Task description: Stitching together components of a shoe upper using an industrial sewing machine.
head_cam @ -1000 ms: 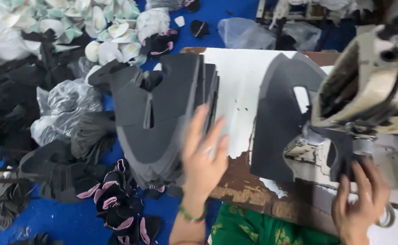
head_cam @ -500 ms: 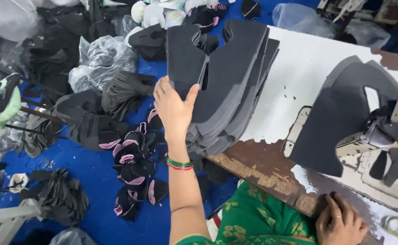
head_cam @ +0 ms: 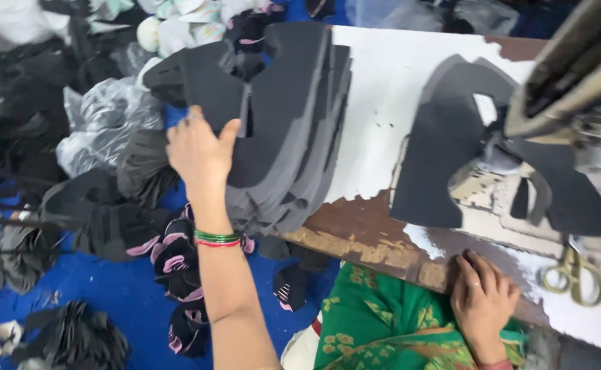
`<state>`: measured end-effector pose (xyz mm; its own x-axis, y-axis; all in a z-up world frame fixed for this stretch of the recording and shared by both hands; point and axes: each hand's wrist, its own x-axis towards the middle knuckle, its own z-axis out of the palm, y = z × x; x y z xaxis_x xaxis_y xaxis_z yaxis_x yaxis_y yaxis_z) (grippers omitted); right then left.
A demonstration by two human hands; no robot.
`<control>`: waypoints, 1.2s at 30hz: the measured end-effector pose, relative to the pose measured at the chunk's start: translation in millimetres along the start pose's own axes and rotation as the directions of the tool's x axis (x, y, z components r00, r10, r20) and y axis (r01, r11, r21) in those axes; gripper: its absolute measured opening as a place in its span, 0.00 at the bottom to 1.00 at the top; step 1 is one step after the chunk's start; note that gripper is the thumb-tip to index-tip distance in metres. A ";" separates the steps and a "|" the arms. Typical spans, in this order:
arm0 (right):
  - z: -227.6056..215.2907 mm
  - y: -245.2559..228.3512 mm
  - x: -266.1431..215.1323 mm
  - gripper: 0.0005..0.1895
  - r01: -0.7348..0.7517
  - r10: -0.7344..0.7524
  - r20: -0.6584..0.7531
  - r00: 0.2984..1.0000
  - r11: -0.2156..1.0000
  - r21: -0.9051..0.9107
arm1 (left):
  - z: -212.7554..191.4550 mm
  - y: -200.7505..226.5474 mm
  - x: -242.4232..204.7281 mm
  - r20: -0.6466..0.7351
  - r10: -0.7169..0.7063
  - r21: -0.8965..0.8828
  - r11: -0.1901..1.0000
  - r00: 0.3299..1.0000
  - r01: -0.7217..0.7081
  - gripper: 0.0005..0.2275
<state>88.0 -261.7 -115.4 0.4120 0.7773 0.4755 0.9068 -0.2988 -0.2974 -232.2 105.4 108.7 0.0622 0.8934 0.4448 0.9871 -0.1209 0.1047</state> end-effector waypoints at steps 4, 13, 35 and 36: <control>-3.0 -1.4 3.5 0.21 0.002 -0.002 0.004 1.000 0.999 0.037 | -19.8 27.7 -1.6 -0.181 0.059 0.115 0.993 0.982 -0.039 0.39; -45.6 -8.8 24.7 0.16 -0.199 -0.039 0.377 0.925 0.797 0.570 | -74.3 -2.3 -64.3 -0.059 -0.036 -0.976 0.213 0.998 -0.050 0.16; -150.1 -4.5 14.0 0.32 -0.526 0.643 0.082 0.761 0.538 0.659 | 42.8 223.7 -258.0 0.170 0.784 -0.918 -0.095 0.598 0.385 0.10; -152.1 -8.7 22.6 0.41 -0.447 0.600 0.040 0.799 0.549 0.707 | 43.6 224.9 -258.0 0.188 0.699 -0.922 -0.117 0.690 0.369 0.10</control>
<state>103.0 -325.8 23.8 0.8699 0.4635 0.1685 0.2502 -0.1203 -0.9607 -19.8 -133.4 -21.4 0.7606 0.6132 0.2133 -0.2284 -0.0548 0.9720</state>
